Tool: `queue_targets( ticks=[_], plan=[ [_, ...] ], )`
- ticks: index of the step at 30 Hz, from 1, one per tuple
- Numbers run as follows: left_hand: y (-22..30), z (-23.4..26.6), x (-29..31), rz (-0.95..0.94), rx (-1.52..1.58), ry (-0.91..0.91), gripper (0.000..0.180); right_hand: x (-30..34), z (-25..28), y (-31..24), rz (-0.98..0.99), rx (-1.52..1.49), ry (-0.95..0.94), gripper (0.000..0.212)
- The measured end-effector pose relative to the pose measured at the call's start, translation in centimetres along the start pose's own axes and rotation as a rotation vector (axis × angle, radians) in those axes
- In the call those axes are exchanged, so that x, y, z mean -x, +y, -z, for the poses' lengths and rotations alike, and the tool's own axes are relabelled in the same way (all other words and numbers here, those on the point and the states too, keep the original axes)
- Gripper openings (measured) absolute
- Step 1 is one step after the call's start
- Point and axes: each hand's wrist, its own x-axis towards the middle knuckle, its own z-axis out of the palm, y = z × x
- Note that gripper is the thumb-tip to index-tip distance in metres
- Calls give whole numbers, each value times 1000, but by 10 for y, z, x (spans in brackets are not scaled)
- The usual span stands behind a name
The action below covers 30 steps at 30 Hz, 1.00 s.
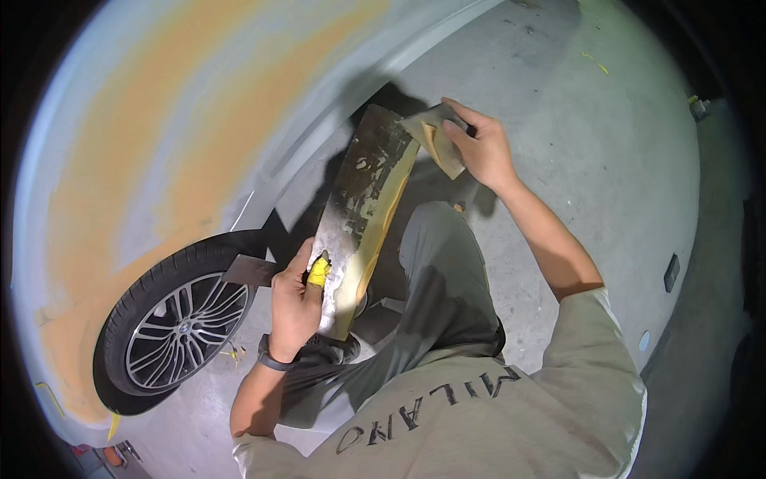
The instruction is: The person sands the rear quarter panel of a white car using a sanding block and sandpaper. They repeatedly apply and remove sandpaper, sanding the surface in long strokes and checking the finish by hand.
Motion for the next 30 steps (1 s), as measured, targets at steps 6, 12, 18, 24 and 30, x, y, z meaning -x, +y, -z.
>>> queue_targets(
  ticks=[6,12,18,24,30],
  plan=[
    [23,-7,-24,148,-108,-70,47,54,-39,0,141,-88,-36,42],
    [-4,-35,-55,100,-129,-1,52,143,-66,-11,49,-155,-186,43],
    [-21,-38,-62,127,-111,-5,53,173,-59,-5,204,-180,-382,48],
    [-4,-12,-32,386,481,-73,53,51,-12,35,-228,-576,-147,42],
    [2,-17,-16,501,630,23,52,41,-45,10,80,-538,-273,44]
  ],
)
